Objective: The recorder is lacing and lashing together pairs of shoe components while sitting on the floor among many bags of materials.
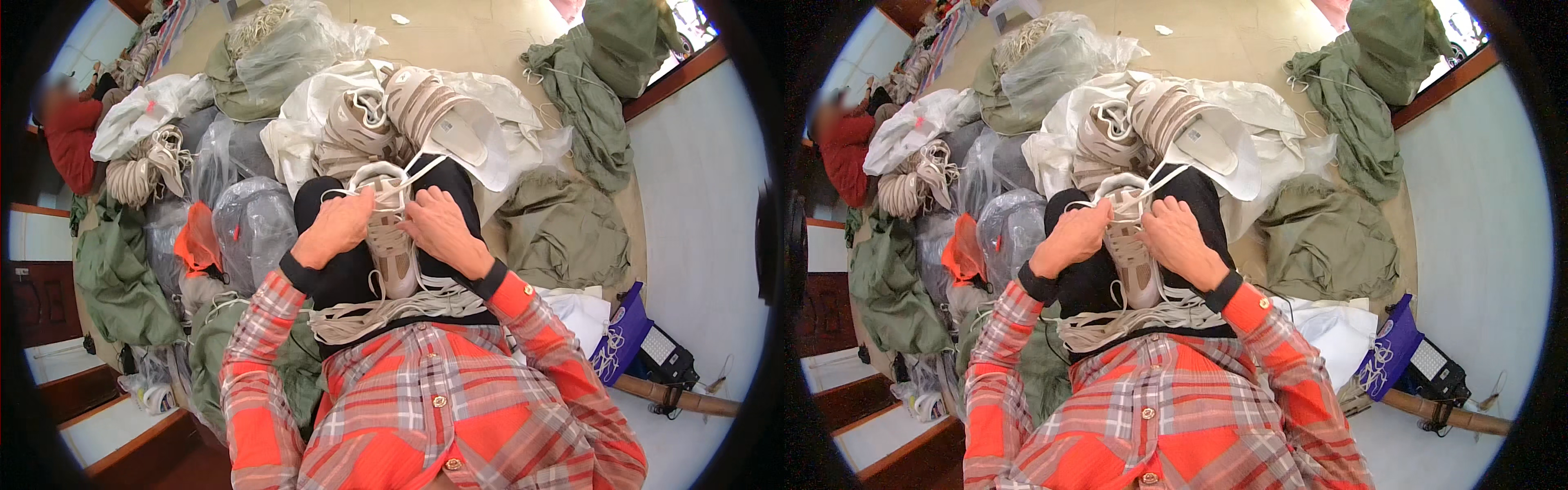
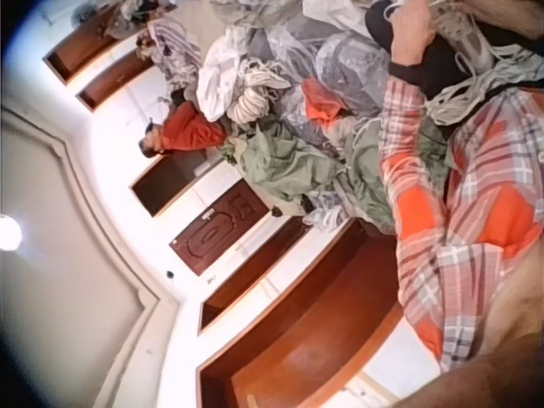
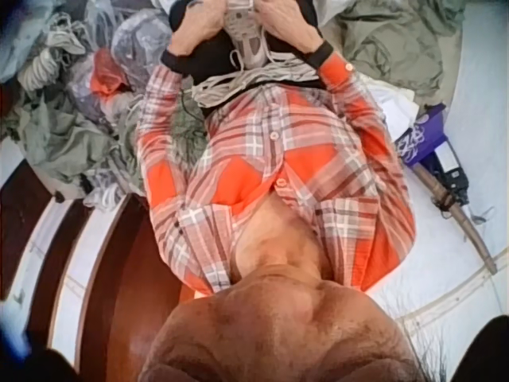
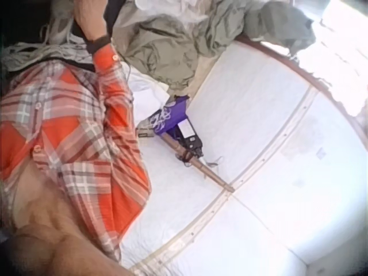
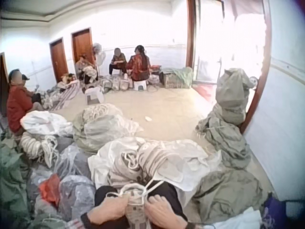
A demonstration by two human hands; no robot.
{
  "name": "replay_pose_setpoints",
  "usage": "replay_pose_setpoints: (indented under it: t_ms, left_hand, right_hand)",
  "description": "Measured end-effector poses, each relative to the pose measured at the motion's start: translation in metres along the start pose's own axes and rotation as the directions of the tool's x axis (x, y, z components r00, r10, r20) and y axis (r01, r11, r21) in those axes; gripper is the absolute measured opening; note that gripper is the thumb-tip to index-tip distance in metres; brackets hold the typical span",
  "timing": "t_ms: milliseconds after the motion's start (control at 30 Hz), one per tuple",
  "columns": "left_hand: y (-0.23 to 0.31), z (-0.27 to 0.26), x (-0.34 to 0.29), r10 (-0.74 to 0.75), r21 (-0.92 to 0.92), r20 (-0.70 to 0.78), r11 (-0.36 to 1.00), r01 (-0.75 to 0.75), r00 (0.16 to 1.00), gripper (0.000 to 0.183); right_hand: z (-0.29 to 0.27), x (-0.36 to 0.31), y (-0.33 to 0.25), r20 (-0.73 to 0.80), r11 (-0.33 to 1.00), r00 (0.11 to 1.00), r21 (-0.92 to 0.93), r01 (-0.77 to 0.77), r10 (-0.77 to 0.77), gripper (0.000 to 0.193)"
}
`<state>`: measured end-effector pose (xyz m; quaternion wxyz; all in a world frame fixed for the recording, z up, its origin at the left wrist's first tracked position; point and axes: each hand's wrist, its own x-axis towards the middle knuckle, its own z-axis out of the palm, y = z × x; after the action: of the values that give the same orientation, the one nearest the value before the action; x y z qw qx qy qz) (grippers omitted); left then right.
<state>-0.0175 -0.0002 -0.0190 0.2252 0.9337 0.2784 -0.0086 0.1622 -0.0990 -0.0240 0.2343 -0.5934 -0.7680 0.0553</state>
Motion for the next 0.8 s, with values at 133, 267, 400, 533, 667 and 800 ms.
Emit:
replay_pose_setpoints:
  t_ms: [133,267,400,533,667,800]
  left_hand:
    - [0.005,0.009,-0.021,0.004,-0.911,0.403,0.091,0.401,0.915,0.008]
    - [-0.011,-0.003,-0.06,-0.276,-0.764,-0.08,-0.6,-0.237,0.958,0.002]
    - [-0.067,-0.065,-0.125,-0.502,-0.351,-0.415,-0.681,-0.643,0.759,0.02]
    - [-0.111,-0.103,-0.174,-0.608,-0.425,-0.535,-0.406,-0.809,0.587,0.016]
    - [-0.167,-0.151,-0.285,-0.481,-0.339,-0.768,-0.253,-0.906,0.422,0.006]
    - [-0.102,-0.16,-0.237,-0.784,-0.673,-0.541,0.185,-0.717,0.305,0.008]
  right_hand:
    - [0.017,-0.002,0.011,0.165,0.999,0.985,0.013,-0.053,0.05,0.024]
    - [-0.047,0.006,0.011,0.625,0.834,0.78,0.419,-0.358,0.022,0.025]
    - [-0.061,-0.004,0.017,0.594,0.842,0.792,0.494,-0.219,-0.142,0.022]
    - [-0.019,0.011,0.033,0.536,0.881,0.832,0.453,-0.14,-0.144,0.021]
    - [-0.002,0.038,0.032,0.247,0.778,0.963,0.583,-0.233,0.103,0.017]
    - [0.006,0.043,0.014,0.354,0.728,0.929,0.607,-0.318,0.11,0.019]
